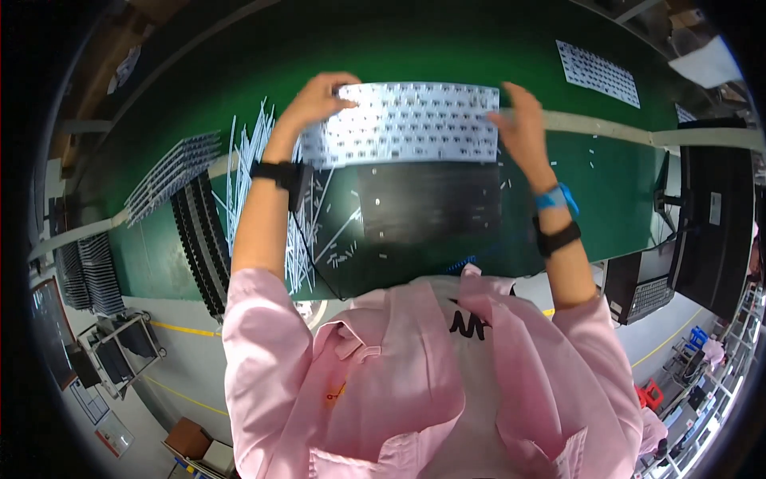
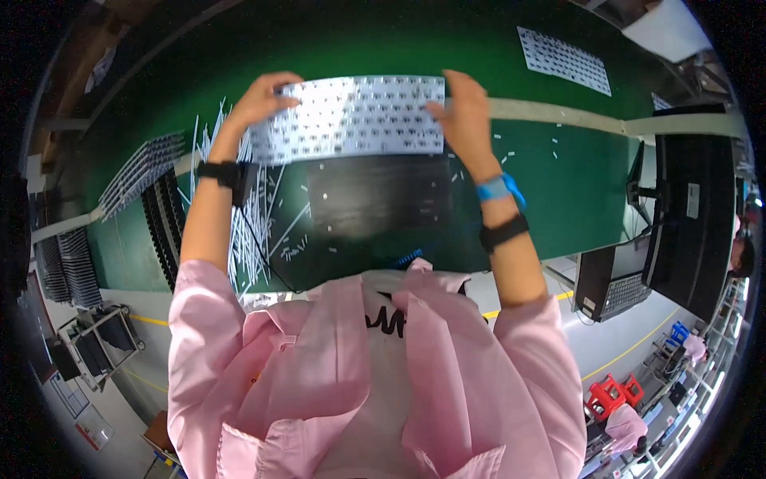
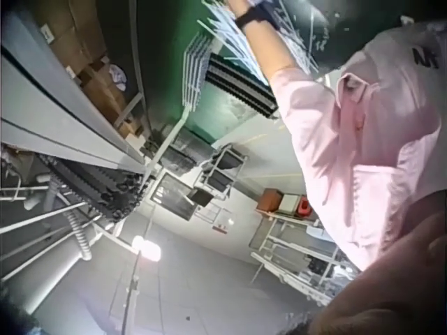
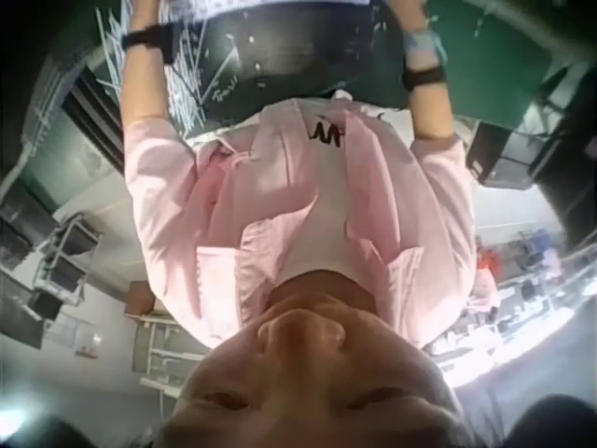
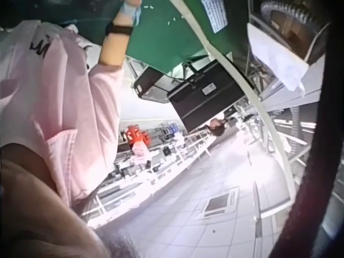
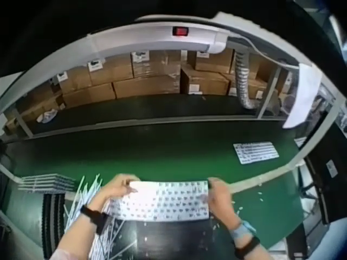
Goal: The person picks up a keyboard panel, places it onto a black jig, and presses a thin metal strip into the top edge. They then remove the panel and set it aside, repeating this process for several more panels.
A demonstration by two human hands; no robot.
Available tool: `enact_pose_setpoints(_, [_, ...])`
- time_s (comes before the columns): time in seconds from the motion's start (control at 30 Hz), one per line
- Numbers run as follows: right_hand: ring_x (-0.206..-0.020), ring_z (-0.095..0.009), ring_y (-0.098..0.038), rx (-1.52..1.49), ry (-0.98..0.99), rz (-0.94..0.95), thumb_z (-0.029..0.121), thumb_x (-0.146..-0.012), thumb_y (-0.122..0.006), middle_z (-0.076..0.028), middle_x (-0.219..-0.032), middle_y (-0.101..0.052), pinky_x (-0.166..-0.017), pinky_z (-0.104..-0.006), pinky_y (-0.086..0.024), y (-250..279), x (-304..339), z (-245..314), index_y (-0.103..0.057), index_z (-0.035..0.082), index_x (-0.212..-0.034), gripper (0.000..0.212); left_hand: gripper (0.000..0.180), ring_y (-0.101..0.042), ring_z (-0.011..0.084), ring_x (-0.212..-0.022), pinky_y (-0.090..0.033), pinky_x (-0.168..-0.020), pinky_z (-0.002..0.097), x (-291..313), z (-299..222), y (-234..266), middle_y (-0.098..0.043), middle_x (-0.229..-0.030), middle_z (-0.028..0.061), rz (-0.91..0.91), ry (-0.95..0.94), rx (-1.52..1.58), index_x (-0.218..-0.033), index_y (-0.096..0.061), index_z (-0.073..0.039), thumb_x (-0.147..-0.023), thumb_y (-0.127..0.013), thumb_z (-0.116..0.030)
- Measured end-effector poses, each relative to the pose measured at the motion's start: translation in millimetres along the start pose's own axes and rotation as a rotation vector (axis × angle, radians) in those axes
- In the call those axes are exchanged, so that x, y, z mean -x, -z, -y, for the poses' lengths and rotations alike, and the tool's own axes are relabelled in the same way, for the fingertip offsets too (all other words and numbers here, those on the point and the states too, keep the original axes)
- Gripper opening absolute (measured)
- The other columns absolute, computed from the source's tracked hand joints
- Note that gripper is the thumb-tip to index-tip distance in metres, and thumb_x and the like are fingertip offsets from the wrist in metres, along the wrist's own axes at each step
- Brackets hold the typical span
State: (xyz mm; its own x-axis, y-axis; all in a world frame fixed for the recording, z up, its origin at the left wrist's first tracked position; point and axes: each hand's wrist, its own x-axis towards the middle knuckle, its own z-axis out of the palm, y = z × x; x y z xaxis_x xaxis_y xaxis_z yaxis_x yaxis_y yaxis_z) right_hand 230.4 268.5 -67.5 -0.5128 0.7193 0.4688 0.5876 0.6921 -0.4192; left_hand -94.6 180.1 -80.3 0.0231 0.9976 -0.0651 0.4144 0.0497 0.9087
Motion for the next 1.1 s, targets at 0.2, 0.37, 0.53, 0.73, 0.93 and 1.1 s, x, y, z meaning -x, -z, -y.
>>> enact_pose_setpoints(0.2, [-0.098,-0.021,-0.052,-0.183,-0.367,0.065,0.009,-0.075,-0.06,-0.011,-0.102,-0.057,-0.081,-0.0276,-0.039,49,30,0,-0.052,0.0,-0.104,0.031,0.039,-0.058,0.0232,-0.086,-0.045,-0.073,0.0321,-120,34,36,-0.062,-0.089,0.0101,0.01,0.102,-0.366,-0.098,-0.06,-0.007,-0.063,-0.069,-0.02])
enact_pose_setpoints(0.37, [-0.088,-0.023,-0.056,-0.204,-0.504,0.254,0.006,-0.072,-0.06,-0.011,-0.097,-0.057,-0.059,-0.0287,-0.042,59,45,34,-0.053,0.003,-0.101,0.03,0.036,-0.056,0.0259,-0.095,-0.045,-0.078,0.035,-98,28,4,-0.061,-0.097,0.0125,-0.75,-0.038,-1.047,-0.099,-0.06,-0.007,-0.067,-0.065,-0.023])
enact_pose_setpoints(0.53, [-0.085,-0.019,-0.056,-0.194,-0.462,0.257,0.006,-0.073,-0.06,-0.009,-0.095,-0.059,-0.051,-0.0274,-0.039,59,57,42,-0.055,0.004,-0.1,0.028,0.025,-0.059,0.0259,-0.083,-0.046,-0.074,0.03,59,-51,53,-0.06,-0.096,0.0116,-1.051,-0.073,-0.623,-0.096,-0.061,-0.008,-0.072,-0.057,-0.005])
enact_pose_setpoints(0.73, [-0.087,-0.017,-0.055,-0.323,-0.41,0.42,0.005,-0.074,-0.059,-0.008,-0.09,-0.059,-0.074,-0.0257,-0.041,54,47,81,-0.056,0.002,-0.098,0.025,0.043,-0.048,0.0328,-0.103,-0.04,-0.084,0.0375,285,103,162,-0.048,-0.115,0.0162,-1.118,0.281,-1.378,-0.114,-0.045,-0.006,-0.073,-0.043,0.005])
enact_pose_setpoints(0.93, [-0.083,-0.014,-0.056,-0.284,-0.441,0.476,0.006,-0.075,-0.058,-0.007,-0.087,-0.06,-0.064,-0.0232,-0.042,61,48,98,-0.057,0.002,-0.095,0.02,0.036,-0.049,0.0337,-0.098,-0.041,-0.08,0.0392,278,85,164,-0.048,-0.114,0.0154,-1.123,0.238,-1.1,-0.106,-0.051,-0.006,-0.072,-0.046,0.003])
enact_pose_setpoints(1.1, [-0.08,-0.011,-0.055,-0.282,-0.353,0.424,0.008,-0.076,-0.057,-0.005,-0.087,-0.061,-0.053,-0.0217,-0.037,64,57,93,-0.059,0.003,-0.092,0.017,0.022,-0.052,0.0334,-0.088,-0.042,-0.075,0.0385,299,91,205,-0.055,-0.099,0.0146,-0.811,0.492,-1.193,-0.092,-0.057,-0.005,-0.072,-0.05,-0.001])
